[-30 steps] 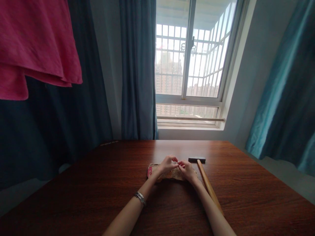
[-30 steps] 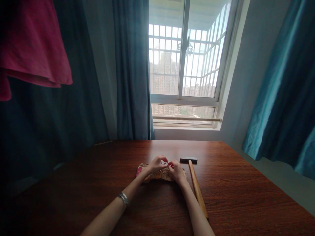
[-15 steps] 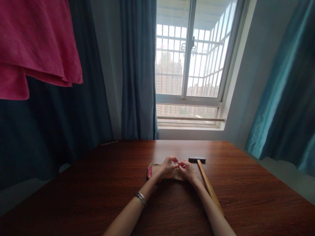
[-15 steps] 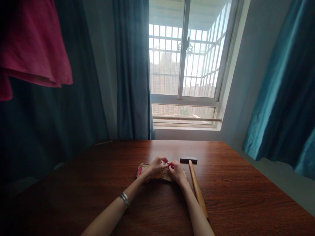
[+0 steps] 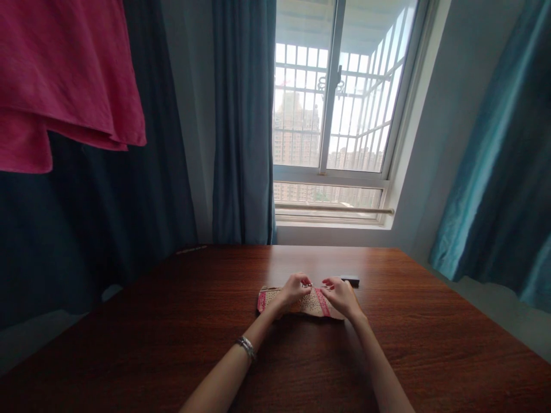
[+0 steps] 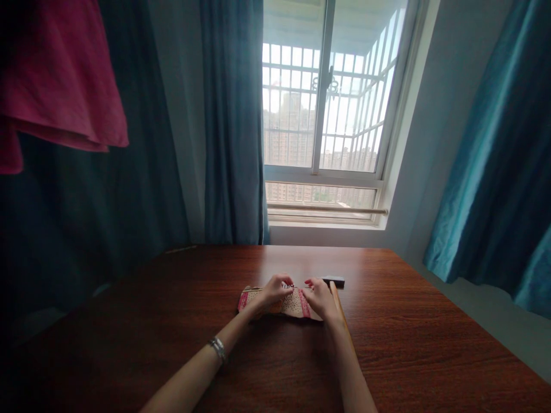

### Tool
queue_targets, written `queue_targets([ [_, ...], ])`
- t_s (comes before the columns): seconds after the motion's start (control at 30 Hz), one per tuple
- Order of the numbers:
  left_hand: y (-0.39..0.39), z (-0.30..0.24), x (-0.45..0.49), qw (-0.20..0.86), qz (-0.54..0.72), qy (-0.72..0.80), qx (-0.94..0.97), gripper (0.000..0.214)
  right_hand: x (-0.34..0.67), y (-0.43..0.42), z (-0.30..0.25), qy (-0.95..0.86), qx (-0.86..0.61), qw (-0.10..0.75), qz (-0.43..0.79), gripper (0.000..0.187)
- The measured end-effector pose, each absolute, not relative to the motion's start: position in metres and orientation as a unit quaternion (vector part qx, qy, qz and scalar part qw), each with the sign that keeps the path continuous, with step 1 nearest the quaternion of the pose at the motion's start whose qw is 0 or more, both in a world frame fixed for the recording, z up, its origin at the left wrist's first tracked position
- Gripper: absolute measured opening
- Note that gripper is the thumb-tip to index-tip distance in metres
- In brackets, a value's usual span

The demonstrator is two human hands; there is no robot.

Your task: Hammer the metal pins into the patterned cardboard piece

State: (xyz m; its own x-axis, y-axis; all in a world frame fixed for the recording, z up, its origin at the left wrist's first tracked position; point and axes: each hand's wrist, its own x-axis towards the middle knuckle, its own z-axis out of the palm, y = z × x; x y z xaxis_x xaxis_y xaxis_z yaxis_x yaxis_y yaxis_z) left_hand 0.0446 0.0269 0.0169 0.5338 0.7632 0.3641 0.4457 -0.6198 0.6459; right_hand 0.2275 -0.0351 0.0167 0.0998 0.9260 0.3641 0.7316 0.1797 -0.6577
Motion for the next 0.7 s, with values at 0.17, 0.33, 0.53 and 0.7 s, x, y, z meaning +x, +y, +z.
queue_targets([
  [0.17, 0.025, 0.019, 0.044, 0.246, 0.324, 0.373, 0.834, 0.016, 0.274, -0.055, 0.037, -0.528, -0.804, 0.265, 0.072, 0.027],
  [0.33, 0.026, 0.020, 0.045, 0.248, 0.322, 0.375, 0.833, 0.015, 0.286, -0.068, 0.030, -0.503, -0.840, 0.150, 0.139, 0.032],
  [0.53, 0.024, 0.025, 0.044, 0.251, 0.317, 0.370, 0.836, 0.014, 0.279, -0.065, 0.022, -0.491, -0.838, 0.185, 0.146, 0.022],
  [0.7, 0.025, 0.023, 0.044, 0.253, 0.320, 0.366, 0.836, 0.015, 0.281, -0.061, 0.017, -0.482, -0.811, 0.279, 0.181, 0.006],
])
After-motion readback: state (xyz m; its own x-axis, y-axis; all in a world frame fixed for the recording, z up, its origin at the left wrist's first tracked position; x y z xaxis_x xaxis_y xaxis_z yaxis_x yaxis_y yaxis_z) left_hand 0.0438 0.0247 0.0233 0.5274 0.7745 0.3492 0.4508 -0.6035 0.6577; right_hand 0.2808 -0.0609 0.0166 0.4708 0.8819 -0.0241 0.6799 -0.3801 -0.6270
